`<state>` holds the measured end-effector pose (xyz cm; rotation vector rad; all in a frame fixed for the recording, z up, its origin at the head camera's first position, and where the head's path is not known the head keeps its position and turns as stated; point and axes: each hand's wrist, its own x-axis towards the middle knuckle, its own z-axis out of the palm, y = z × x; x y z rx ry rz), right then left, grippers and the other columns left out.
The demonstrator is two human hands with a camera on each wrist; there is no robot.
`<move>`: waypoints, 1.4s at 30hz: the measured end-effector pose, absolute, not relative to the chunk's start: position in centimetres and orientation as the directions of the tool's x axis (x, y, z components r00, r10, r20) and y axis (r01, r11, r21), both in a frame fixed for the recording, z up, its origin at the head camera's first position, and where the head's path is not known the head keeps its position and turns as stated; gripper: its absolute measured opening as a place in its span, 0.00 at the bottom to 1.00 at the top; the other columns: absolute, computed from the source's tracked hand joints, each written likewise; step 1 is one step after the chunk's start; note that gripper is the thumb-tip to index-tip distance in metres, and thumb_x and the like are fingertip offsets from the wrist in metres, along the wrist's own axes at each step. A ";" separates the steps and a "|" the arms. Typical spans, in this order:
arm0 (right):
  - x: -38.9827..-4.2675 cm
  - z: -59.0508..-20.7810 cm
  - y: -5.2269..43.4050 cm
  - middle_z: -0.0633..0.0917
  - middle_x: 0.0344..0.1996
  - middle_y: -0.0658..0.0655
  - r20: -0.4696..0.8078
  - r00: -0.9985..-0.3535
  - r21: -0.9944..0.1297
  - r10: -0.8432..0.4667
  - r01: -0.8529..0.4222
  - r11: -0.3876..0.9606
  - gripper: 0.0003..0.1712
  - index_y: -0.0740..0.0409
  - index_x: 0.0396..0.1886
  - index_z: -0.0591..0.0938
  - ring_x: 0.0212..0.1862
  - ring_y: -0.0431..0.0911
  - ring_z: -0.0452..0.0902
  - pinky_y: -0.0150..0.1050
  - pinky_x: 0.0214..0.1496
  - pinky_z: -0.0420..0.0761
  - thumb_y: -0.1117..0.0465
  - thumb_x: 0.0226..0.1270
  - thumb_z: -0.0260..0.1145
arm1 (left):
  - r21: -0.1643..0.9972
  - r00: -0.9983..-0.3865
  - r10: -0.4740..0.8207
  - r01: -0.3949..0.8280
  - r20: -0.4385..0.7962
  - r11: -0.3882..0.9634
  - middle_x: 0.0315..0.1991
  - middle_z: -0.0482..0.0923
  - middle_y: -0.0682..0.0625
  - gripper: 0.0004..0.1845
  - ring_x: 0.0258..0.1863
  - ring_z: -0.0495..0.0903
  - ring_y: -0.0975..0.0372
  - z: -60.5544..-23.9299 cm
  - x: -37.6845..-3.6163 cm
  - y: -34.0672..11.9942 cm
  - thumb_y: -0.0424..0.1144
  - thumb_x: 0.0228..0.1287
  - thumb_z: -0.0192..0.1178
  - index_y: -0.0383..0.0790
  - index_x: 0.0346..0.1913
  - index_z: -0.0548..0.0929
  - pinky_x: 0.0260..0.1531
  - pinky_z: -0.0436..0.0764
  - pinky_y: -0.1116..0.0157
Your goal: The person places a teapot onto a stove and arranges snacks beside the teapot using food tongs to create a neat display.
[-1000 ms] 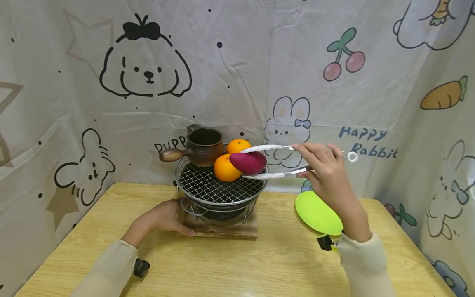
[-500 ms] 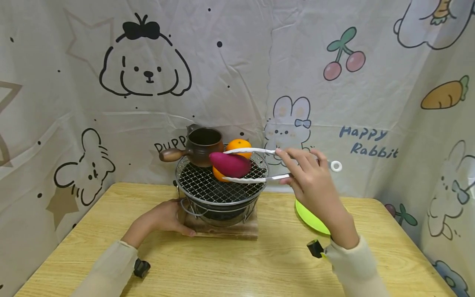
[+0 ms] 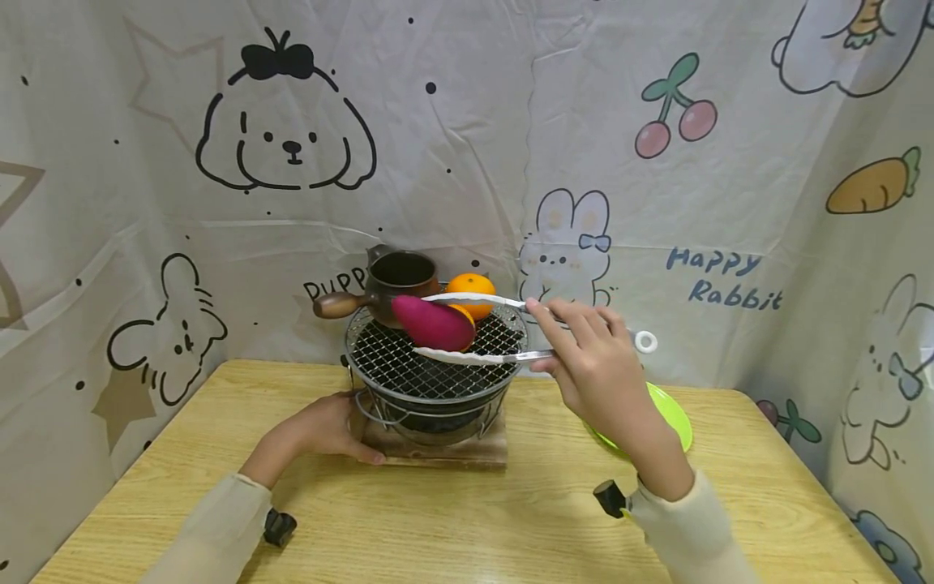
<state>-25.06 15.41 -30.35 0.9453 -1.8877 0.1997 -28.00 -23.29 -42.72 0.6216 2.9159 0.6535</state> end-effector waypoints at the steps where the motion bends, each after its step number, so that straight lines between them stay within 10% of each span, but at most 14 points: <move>1: -24.9 -30.3 15.3 0.83 0.55 0.64 0.819 -0.225 0.253 -0.528 -0.684 0.684 0.35 0.59 0.71 0.76 0.53 0.60 0.79 0.58 0.58 0.74 0.40 0.78 0.49 | 0.428 -0.912 0.411 0.373 0.004 0.823 0.64 0.78 0.34 0.59 0.62 0.78 0.42 -42.8 -28.0 -23.3 0.66 0.41 0.79 0.35 0.73 0.69 0.62 0.77 0.45; 42: -23.5 -31.6 12.1 0.84 0.49 0.63 0.790 -0.201 0.334 -0.579 -0.651 0.681 0.34 0.60 0.67 0.79 0.50 0.56 0.82 0.51 0.45 0.81 0.40 0.82 0.45 | 0.432 -0.891 0.454 0.419 0.024 0.799 0.68 0.75 0.37 0.60 0.66 0.75 0.43 -42.9 -28.3 -23.4 0.65 0.42 0.79 0.37 0.74 0.67 0.66 0.75 0.45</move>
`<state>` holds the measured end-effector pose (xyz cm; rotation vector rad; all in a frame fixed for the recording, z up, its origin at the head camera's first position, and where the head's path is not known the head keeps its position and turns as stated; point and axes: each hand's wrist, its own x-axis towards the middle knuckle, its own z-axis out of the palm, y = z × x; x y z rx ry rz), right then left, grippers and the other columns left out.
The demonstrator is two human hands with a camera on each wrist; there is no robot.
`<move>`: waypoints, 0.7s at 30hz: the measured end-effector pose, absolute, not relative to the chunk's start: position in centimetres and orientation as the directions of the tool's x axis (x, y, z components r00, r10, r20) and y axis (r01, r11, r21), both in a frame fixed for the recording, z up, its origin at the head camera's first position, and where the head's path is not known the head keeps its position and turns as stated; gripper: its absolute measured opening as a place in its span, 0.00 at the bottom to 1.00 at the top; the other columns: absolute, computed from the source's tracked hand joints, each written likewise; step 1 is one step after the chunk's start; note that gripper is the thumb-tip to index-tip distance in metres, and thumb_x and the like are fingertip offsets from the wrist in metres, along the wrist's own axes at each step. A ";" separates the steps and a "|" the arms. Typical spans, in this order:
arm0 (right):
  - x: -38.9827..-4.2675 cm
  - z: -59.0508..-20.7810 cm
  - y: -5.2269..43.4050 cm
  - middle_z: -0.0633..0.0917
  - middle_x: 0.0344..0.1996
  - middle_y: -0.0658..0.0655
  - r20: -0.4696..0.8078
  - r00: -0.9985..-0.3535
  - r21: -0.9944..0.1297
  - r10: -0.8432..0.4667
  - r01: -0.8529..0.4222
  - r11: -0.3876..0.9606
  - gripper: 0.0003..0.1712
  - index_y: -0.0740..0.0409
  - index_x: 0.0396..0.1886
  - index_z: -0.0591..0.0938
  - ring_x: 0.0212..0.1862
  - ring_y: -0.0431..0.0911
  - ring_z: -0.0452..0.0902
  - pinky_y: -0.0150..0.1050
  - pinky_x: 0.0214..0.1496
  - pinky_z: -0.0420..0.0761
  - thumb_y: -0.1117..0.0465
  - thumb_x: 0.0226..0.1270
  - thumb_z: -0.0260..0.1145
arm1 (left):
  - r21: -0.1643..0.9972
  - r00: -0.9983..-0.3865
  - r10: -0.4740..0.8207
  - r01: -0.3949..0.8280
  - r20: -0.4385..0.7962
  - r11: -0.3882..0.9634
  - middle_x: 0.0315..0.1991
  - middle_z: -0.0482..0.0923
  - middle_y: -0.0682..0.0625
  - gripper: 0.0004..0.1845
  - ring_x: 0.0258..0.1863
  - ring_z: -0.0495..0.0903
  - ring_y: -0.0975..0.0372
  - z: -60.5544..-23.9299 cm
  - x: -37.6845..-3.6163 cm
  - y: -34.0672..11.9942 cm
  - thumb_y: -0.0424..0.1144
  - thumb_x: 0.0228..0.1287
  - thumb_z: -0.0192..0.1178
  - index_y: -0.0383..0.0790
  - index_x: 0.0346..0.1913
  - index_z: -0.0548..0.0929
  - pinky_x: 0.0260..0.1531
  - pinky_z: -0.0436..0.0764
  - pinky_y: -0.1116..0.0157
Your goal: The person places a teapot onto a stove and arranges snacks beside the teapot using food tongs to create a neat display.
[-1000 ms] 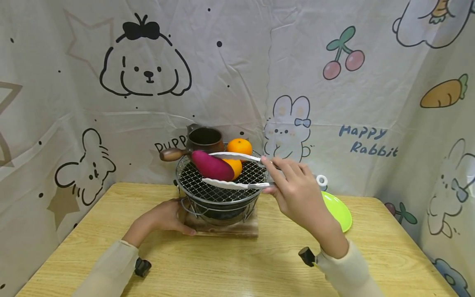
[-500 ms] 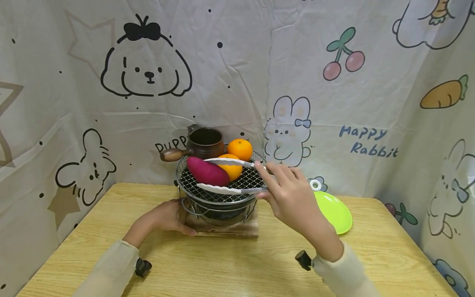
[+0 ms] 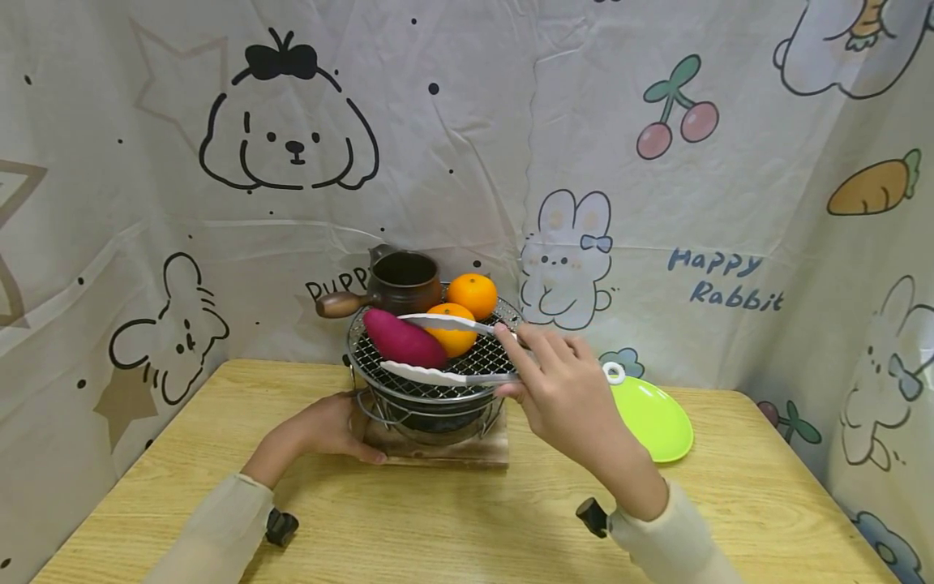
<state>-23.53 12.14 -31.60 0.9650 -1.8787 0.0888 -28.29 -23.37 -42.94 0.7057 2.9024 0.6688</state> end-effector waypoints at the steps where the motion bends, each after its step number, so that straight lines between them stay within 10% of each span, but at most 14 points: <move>1: -23.6 -31.6 12.1 0.84 0.49 0.63 0.792 -0.196 0.337 -0.579 -0.650 0.681 0.34 0.60 0.67 0.79 0.49 0.56 0.82 0.51 0.45 0.81 0.40 0.82 0.45 | 0.433 -0.890 0.456 0.421 0.025 0.797 0.68 0.75 0.37 0.59 0.66 0.75 0.43 -42.9 -28.3 -23.4 0.65 0.42 0.79 0.37 0.74 0.67 0.66 0.75 0.45; 21: -23.4 -31.1 11.1 0.86 0.47 0.61 0.773 -0.220 0.395 -0.595 -0.567 0.723 0.38 0.60 0.65 0.81 0.45 0.55 0.83 0.48 0.41 0.82 0.37 0.82 0.40 | 0.448 -0.894 0.448 0.411 0.026 0.794 0.61 0.81 0.41 0.56 0.58 0.80 0.49 -43.1 -28.4 -23.4 0.65 0.40 0.80 0.40 0.72 0.70 0.61 0.79 0.48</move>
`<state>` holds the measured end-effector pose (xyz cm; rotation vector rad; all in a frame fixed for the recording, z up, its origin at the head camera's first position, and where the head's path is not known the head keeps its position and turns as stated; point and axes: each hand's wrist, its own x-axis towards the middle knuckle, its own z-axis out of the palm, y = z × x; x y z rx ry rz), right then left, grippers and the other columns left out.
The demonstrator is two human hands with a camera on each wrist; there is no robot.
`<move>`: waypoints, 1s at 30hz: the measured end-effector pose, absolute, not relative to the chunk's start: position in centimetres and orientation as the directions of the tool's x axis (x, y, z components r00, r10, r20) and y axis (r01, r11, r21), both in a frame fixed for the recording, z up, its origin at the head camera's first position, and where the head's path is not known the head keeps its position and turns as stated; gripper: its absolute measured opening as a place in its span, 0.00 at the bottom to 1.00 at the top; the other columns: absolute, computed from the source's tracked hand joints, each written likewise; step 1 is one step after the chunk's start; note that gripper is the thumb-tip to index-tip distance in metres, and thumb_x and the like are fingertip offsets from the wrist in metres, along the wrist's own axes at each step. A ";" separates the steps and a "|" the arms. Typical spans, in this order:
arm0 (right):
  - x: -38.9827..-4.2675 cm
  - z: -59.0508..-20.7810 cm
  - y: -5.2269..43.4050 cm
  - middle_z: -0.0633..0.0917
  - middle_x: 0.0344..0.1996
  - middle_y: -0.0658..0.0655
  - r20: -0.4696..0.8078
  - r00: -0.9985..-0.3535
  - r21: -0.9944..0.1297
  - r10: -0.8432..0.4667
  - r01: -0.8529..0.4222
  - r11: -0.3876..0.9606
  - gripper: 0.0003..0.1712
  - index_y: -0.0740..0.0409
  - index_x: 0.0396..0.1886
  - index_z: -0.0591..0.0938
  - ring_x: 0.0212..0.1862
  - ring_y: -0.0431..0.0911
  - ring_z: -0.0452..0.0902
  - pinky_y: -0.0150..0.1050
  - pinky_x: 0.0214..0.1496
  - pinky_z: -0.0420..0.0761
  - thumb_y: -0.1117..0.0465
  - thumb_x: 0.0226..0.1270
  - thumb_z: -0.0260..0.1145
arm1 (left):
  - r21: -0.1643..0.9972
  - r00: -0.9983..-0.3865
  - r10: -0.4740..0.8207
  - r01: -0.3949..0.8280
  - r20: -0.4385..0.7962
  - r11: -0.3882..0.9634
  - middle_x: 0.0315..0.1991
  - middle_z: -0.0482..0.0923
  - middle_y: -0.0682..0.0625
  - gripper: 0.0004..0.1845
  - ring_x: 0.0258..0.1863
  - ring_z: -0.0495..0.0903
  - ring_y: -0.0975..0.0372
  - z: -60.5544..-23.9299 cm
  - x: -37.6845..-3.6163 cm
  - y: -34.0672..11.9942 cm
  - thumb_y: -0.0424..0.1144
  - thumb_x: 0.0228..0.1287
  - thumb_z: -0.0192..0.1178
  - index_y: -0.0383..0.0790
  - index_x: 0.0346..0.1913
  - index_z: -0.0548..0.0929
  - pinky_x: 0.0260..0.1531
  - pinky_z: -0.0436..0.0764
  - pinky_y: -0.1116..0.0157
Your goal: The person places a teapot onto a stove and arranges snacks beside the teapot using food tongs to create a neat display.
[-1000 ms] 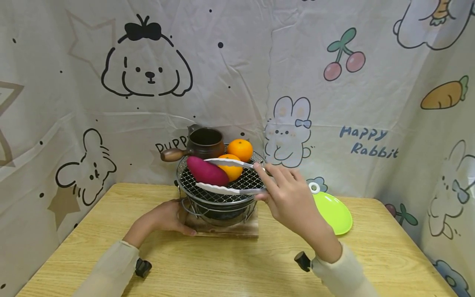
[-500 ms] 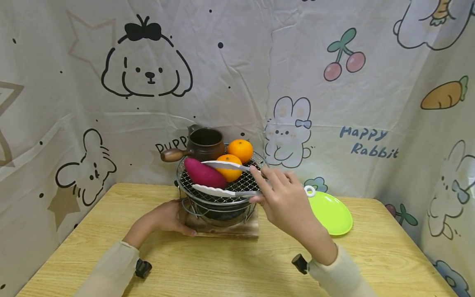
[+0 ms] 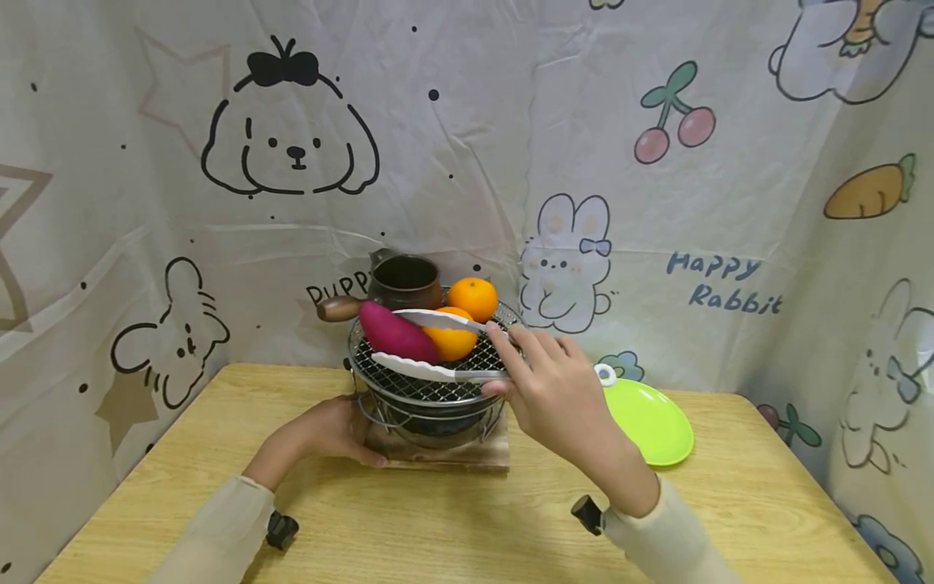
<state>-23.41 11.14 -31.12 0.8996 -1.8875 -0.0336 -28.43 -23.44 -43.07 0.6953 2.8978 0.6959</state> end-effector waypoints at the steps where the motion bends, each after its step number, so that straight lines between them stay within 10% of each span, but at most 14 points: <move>1: -23.4 -30.9 11.1 0.86 0.47 0.61 0.768 -0.225 0.398 -0.600 -0.565 0.722 0.38 0.60 0.64 0.81 0.45 0.55 0.82 0.48 0.41 0.83 0.37 0.82 0.39 | 0.451 -0.894 0.447 0.409 0.025 0.793 0.61 0.80 0.40 0.56 0.59 0.80 0.48 -43.1 -28.4 -23.5 0.65 0.40 0.80 0.40 0.72 0.70 0.61 0.78 0.48; 30: -23.3 -28.8 10.1 0.87 0.45 0.60 0.703 -0.271 0.428 -0.658 -0.578 0.695 0.37 0.61 0.62 0.82 0.42 0.54 0.81 0.47 0.39 0.82 0.37 0.80 0.45 | 0.453 -0.905 0.425 0.386 0.017 0.803 0.66 0.77 0.38 0.59 0.64 0.77 0.45 -43.4 -28.4 -23.5 0.66 0.40 0.80 0.39 0.73 0.69 0.66 0.75 0.46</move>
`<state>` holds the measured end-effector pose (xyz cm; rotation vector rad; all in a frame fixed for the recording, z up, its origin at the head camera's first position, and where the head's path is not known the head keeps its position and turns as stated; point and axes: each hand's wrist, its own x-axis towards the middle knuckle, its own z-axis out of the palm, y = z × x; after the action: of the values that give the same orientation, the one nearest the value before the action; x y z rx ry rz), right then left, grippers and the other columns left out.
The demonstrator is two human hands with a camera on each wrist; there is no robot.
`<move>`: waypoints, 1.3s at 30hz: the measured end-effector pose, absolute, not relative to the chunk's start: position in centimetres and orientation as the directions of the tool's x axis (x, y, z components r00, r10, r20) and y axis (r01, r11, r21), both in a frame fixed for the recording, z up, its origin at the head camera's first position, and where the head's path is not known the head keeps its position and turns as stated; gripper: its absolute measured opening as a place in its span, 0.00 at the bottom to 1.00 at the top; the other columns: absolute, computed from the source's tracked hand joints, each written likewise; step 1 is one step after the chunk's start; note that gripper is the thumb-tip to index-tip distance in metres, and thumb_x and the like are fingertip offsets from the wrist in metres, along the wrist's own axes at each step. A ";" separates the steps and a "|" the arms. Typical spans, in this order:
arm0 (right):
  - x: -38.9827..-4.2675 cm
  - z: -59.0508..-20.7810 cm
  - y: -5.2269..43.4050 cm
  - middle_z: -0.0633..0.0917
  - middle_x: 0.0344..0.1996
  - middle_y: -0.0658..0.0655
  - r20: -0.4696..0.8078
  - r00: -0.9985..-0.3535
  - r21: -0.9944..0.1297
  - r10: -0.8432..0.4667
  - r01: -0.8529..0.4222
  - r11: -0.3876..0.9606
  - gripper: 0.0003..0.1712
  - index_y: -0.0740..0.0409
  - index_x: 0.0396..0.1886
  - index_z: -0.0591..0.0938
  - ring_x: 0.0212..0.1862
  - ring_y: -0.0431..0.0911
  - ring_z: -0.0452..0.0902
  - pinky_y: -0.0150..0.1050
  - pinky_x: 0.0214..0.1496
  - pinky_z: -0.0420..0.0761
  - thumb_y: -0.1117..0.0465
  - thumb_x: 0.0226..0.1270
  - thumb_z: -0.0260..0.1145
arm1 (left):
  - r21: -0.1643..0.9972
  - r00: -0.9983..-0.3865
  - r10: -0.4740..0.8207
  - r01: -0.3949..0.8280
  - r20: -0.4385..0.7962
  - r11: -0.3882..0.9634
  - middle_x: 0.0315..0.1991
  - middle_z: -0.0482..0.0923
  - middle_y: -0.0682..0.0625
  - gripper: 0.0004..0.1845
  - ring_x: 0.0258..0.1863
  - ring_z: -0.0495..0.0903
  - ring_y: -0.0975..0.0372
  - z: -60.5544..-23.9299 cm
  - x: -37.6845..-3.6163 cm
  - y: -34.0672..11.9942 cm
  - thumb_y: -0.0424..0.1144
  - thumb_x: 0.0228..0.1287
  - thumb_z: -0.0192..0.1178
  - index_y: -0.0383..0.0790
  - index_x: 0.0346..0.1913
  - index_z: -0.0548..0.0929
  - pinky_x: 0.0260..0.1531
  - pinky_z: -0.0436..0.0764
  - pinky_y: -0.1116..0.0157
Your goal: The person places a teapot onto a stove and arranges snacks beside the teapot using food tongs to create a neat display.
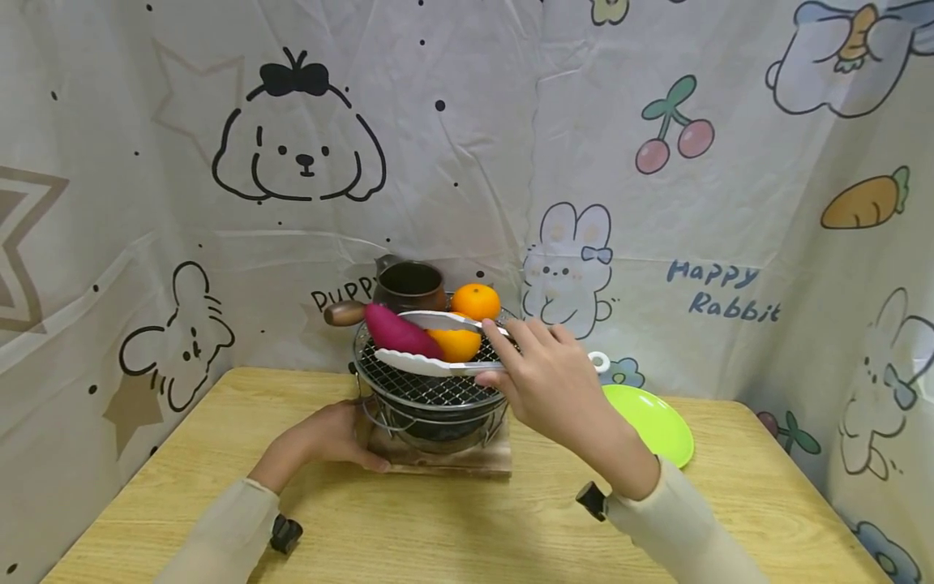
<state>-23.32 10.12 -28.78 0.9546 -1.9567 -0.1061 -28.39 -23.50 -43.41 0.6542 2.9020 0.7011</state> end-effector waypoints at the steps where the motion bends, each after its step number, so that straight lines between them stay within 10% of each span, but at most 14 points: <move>1: -23.4 -28.8 10.1 0.86 0.45 0.60 0.698 -0.276 0.430 -0.660 -0.576 0.696 0.36 0.61 0.62 0.82 0.42 0.54 0.81 0.47 0.39 0.82 0.37 0.80 0.47 | 0.451 -0.905 0.424 0.385 0.015 0.805 0.66 0.77 0.38 0.59 0.64 0.77 0.45 -43.4 -28.4 -23.5 0.66 0.40 0.80 0.39 0.73 0.70 0.65 0.75 0.46; 10: -23.3 -28.6 9.3 0.86 0.45 0.59 0.656 -0.348 0.435 -0.670 -0.552 0.712 0.33 0.60 0.62 0.82 0.43 0.53 0.81 0.45 0.40 0.81 0.40 0.70 0.66 | 0.450 -0.908 0.418 0.376 0.005 0.810 0.66 0.77 0.38 0.59 0.64 0.77 0.46 -43.4 -28.4 -23.5 0.66 0.40 0.79 0.39 0.73 0.70 0.66 0.75 0.46; 39: -22.2 -27.8 8.2 0.84 0.35 0.57 0.624 -0.393 0.451 -0.676 -0.525 0.722 0.31 0.60 0.61 0.82 0.39 0.52 0.79 0.43 0.37 0.79 0.40 0.71 0.65 | 0.420 -0.887 0.460 0.431 0.035 0.799 0.67 0.77 0.40 0.58 0.63 0.78 0.47 -43.2 -28.4 -23.5 0.67 0.41 0.78 0.37 0.73 0.70 0.64 0.77 0.48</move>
<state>-22.24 8.24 -27.76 0.9088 -2.0842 -0.2275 -28.43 -23.51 -43.22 0.7220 2.9140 0.6541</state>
